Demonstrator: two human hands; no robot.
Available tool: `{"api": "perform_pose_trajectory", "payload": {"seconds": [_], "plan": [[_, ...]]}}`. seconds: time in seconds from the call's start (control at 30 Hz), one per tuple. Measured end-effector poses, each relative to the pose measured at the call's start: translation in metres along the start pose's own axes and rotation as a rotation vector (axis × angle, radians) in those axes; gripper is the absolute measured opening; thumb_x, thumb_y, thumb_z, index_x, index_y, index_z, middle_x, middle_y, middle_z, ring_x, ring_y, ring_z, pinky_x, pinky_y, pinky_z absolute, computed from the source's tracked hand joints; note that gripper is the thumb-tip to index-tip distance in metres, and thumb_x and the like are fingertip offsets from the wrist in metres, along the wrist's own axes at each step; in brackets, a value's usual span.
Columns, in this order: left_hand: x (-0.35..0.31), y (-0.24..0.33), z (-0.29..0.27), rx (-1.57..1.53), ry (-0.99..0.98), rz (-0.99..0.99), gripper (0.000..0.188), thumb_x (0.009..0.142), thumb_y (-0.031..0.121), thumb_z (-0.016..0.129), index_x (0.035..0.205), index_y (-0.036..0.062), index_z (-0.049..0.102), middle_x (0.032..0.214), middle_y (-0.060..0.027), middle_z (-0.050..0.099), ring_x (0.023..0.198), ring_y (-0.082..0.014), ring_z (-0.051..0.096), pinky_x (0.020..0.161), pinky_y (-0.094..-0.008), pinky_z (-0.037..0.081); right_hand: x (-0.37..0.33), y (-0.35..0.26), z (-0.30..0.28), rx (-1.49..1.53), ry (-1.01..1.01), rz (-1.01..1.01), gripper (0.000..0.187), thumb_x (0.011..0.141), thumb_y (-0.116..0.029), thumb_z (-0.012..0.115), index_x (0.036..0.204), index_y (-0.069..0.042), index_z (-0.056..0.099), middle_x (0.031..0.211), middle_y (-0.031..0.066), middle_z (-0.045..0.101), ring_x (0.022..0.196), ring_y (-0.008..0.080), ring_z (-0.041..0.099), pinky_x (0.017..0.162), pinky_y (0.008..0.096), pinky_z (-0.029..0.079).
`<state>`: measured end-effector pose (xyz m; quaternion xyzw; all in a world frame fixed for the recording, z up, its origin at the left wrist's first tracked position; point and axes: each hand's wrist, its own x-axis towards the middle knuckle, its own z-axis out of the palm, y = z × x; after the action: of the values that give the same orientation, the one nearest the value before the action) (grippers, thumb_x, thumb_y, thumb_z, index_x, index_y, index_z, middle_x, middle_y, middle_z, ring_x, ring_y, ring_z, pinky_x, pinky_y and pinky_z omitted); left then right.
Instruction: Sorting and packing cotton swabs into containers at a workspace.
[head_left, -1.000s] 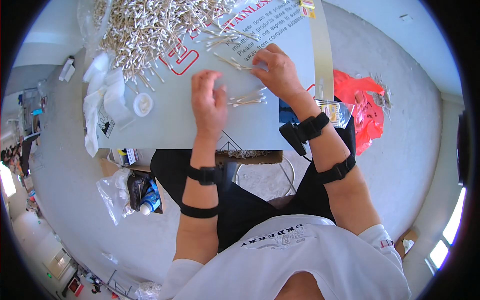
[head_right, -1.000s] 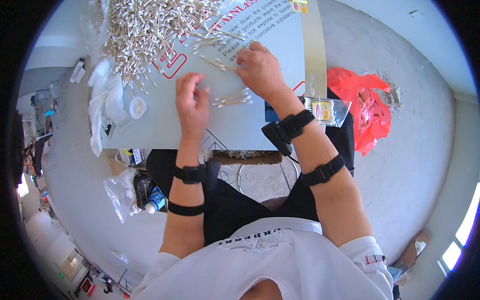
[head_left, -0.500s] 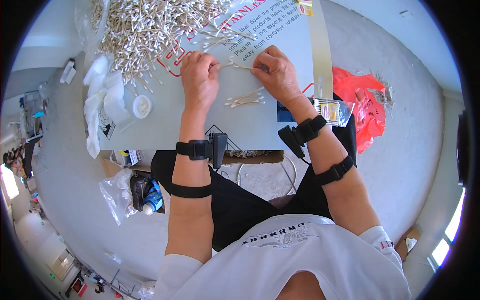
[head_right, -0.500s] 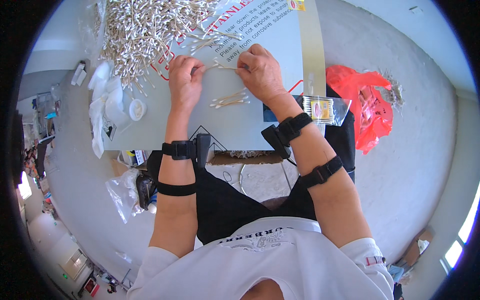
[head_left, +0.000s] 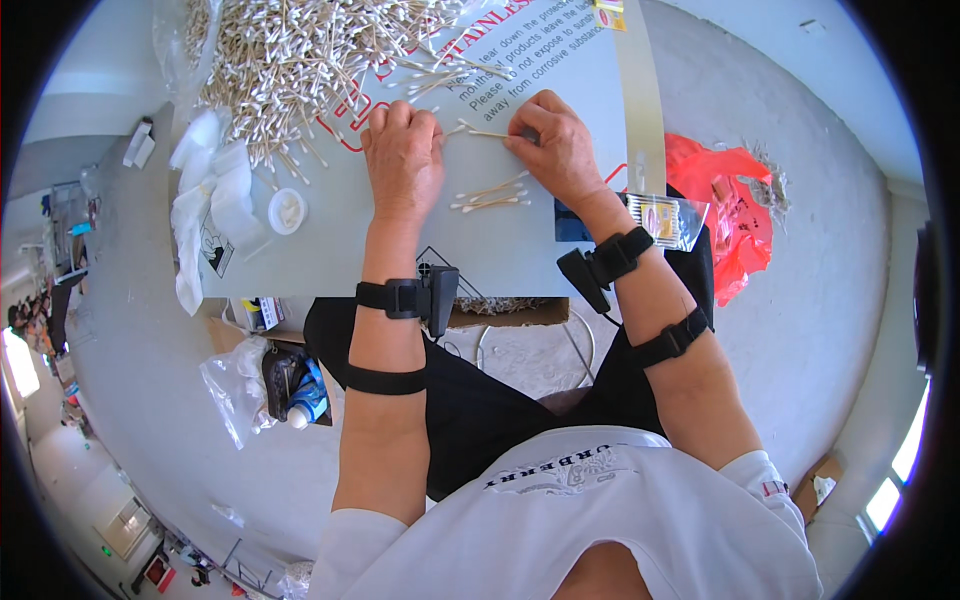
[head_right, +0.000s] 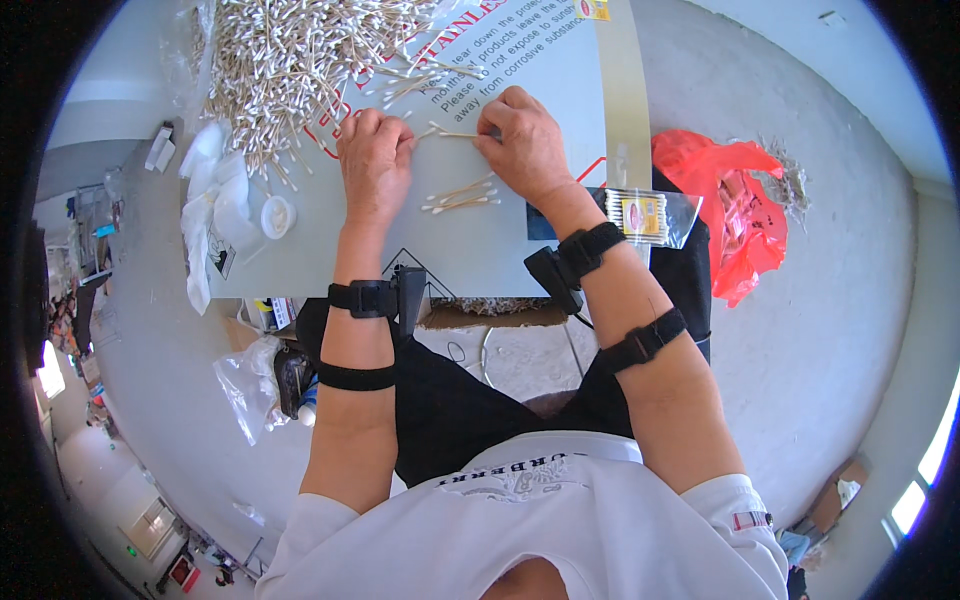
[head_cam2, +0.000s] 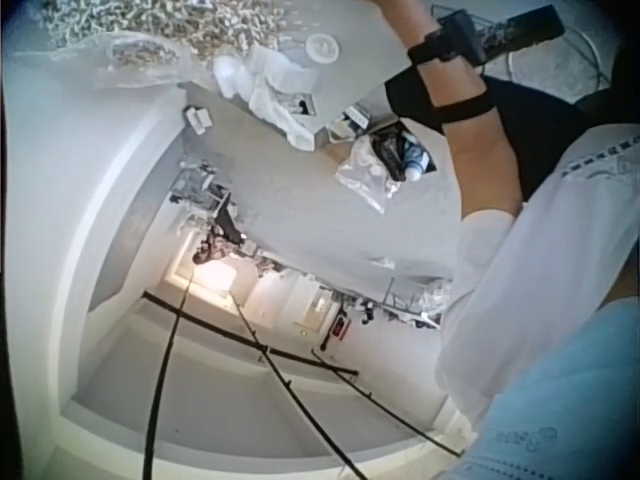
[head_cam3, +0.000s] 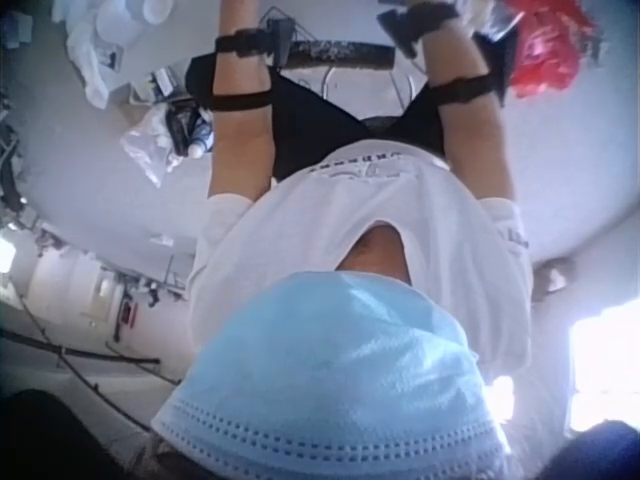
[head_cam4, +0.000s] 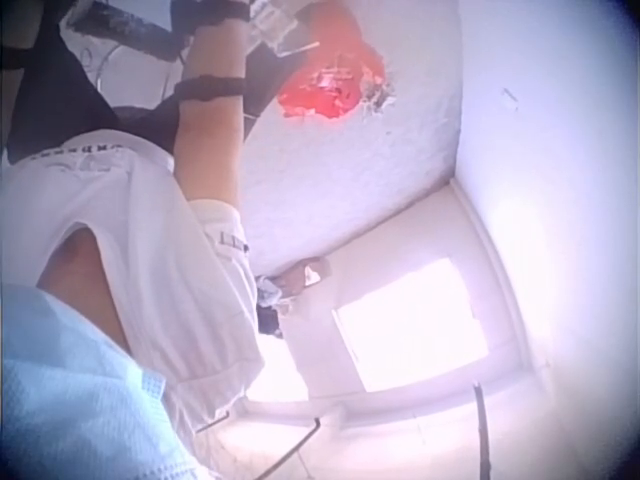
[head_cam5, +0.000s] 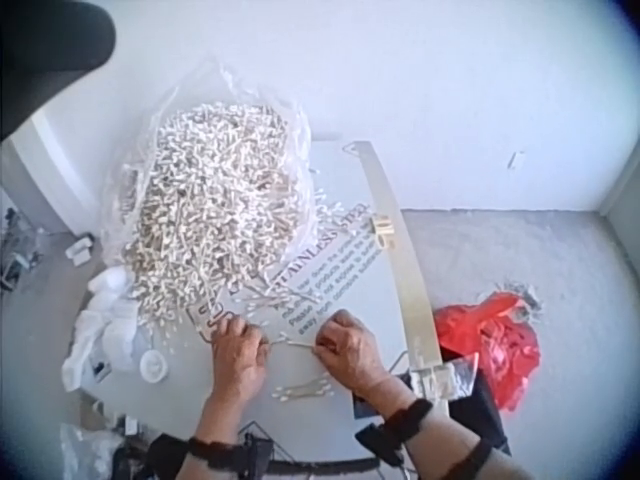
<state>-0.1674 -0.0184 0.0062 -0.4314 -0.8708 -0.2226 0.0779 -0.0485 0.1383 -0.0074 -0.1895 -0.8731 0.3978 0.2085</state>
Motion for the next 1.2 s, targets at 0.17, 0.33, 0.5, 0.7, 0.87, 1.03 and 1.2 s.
{"api": "perform_pose_trajectory", "payload": {"seconds": [0.17, 0.33, 0.5, 0.7, 0.87, 1.03, 1.2], "plan": [[-0.010, -0.003, -0.007, 0.002, 0.019, -0.011, 0.013, 0.071, 0.002, 0.067, 0.079, 0.0081, 0.059, 0.089, -0.0056, 0.053, 0.092, -0.0281, 0.048, 0.081, -0.0413, 0.038, 0.002, 0.005, 0.001, -0.036, -0.004, -0.052, 0.010, 0.074, -0.008, 0.070, 0.079, -0.003, 0.063, 0.086, 0.0072, 0.057, 0.077, 0.0225, 0.061, 0.070, 0.0305, 0.050], [-0.037, 0.002, -0.040, -0.319, -0.179, 0.023, 0.010, 0.073, 0.000, 0.063, 0.077, 0.0053, 0.055, 0.086, -0.0101, 0.052, 0.088, -0.0314, 0.047, 0.078, -0.0398, 0.041, 0.003, 0.006, 0.001, -0.018, -0.003, -0.025, 0.006, 0.076, -0.007, 0.068, 0.079, -0.004, 0.064, 0.086, 0.0069, 0.057, 0.077, 0.0215, 0.061, 0.071, 0.0299, 0.050], [-0.068, 0.039, -0.063, -0.532, -0.498, 0.089, 0.012, 0.073, 0.001, 0.063, 0.079, 0.0042, 0.054, 0.085, -0.0098, 0.050, 0.088, -0.0303, 0.047, 0.079, -0.0370, 0.041, 0.003, 0.007, 0.002, 0.050, 0.043, 0.004, 0.004, 0.075, -0.009, 0.066, 0.076, -0.006, 0.066, 0.086, 0.0074, 0.060, 0.081, 0.0279, 0.059, 0.073, 0.0362, 0.050], [-0.081, 0.063, -0.049, -0.714, -0.561, 0.192, 0.013, 0.073, 0.000, 0.064, 0.083, 0.0038, 0.058, 0.087, -0.0092, 0.052, 0.090, -0.0287, 0.050, 0.078, -0.0376, 0.042, 0.008, 0.015, 0.002, 0.144, 0.142, 0.049, 0.005, 0.076, -0.008, 0.066, 0.078, -0.003, 0.066, 0.083, 0.0094, 0.060, 0.073, 0.0270, 0.060, 0.068, 0.0340, 0.050], [-0.019, 0.041, -0.020, -0.318, -0.057, 0.003, 0.013, 0.072, 0.001, 0.066, 0.083, 0.0061, 0.063, 0.089, -0.0088, 0.055, 0.092, -0.0296, 0.052, 0.078, -0.0383, 0.045, 0.008, 0.011, 0.001, 0.186, 0.155, 0.121, 0.006, 0.076, -0.008, 0.067, 0.077, -0.003, 0.066, 0.083, 0.0098, 0.059, 0.072, 0.0261, 0.059, 0.067, 0.0335, 0.049], [0.015, 0.025, 0.002, -0.027, -0.053, 0.139, 0.011, 0.073, 0.001, 0.066, 0.082, 0.0071, 0.062, 0.089, -0.0073, 0.055, 0.094, -0.0286, 0.051, 0.079, -0.0417, 0.043, 0.006, 0.012, 0.005, 0.135, 0.176, 0.040, 0.007, 0.079, -0.005, 0.067, 0.080, 0.001, 0.063, 0.081, 0.0067, 0.056, 0.067, 0.0168, 0.053, 0.063, 0.0271, 0.045], [-0.008, -0.010, -0.005, 0.208, 0.027, 0.003, 0.012, 0.072, 0.002, 0.066, 0.081, 0.0079, 0.061, 0.088, -0.0067, 0.054, 0.093, -0.0294, 0.051, 0.077, -0.0435, 0.042, 0.004, 0.015, 0.001, 0.127, 0.151, 0.004, 0.007, 0.079, -0.006, 0.067, 0.079, 0.000, 0.063, 0.081, 0.0064, 0.056, 0.069, 0.0181, 0.054, 0.064, 0.0275, 0.046]]}}
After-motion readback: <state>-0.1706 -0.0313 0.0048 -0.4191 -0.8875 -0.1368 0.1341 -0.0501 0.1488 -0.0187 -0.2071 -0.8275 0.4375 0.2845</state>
